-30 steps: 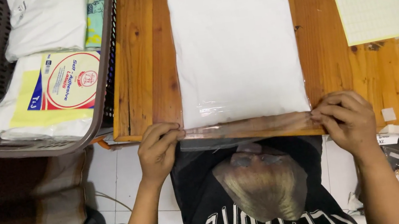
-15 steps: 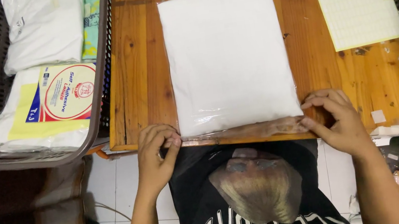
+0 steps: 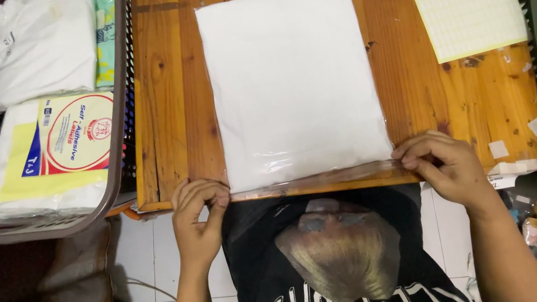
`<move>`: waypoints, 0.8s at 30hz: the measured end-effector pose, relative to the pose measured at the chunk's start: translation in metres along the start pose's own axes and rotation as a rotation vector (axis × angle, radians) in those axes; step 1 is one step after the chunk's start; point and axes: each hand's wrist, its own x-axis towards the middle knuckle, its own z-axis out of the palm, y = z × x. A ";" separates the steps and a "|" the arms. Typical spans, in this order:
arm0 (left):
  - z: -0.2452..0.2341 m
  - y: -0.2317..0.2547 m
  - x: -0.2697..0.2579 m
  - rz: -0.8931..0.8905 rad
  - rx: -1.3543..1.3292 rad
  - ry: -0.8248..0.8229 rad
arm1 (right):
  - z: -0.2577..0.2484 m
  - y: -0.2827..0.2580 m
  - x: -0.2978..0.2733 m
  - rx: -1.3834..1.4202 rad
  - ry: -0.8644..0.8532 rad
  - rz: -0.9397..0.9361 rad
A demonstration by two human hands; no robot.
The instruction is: The person folds a white t-shirt on a wooden table, then places it into a clear plastic bag and smooths the package. The folded shirt is left on the table after packaging.
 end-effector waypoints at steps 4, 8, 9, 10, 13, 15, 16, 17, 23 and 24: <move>0.007 -0.004 -0.002 -0.139 0.062 0.026 | 0.004 -0.004 0.000 -0.070 0.052 0.250; 0.010 0.004 0.000 -0.210 0.021 0.025 | 0.004 -0.011 0.005 -0.064 0.073 0.348; 0.012 0.005 0.000 -0.226 0.024 0.034 | 0.005 -0.011 0.007 -0.044 0.088 0.372; 0.013 0.005 0.000 -0.242 0.026 0.043 | 0.006 -0.012 0.008 -0.024 0.103 0.396; 0.014 0.002 -0.001 -0.226 0.033 0.015 | 0.007 -0.015 0.011 -0.043 0.107 0.422; 0.013 0.005 -0.001 -0.221 0.007 0.013 | 0.008 -0.012 0.009 -0.056 0.110 0.434; 0.012 0.007 -0.002 -0.219 -0.019 0.011 | 0.008 -0.010 0.009 -0.068 0.112 0.446; 0.011 0.009 -0.001 -0.219 -0.019 0.013 | 0.010 -0.011 0.008 -0.069 0.111 0.445; 0.011 0.012 -0.001 -0.145 0.005 0.011 | 0.013 -0.006 0.003 -0.034 0.156 0.397; 0.011 0.012 -0.001 -0.154 -0.002 0.051 | 0.013 -0.002 0.000 -0.050 0.162 0.382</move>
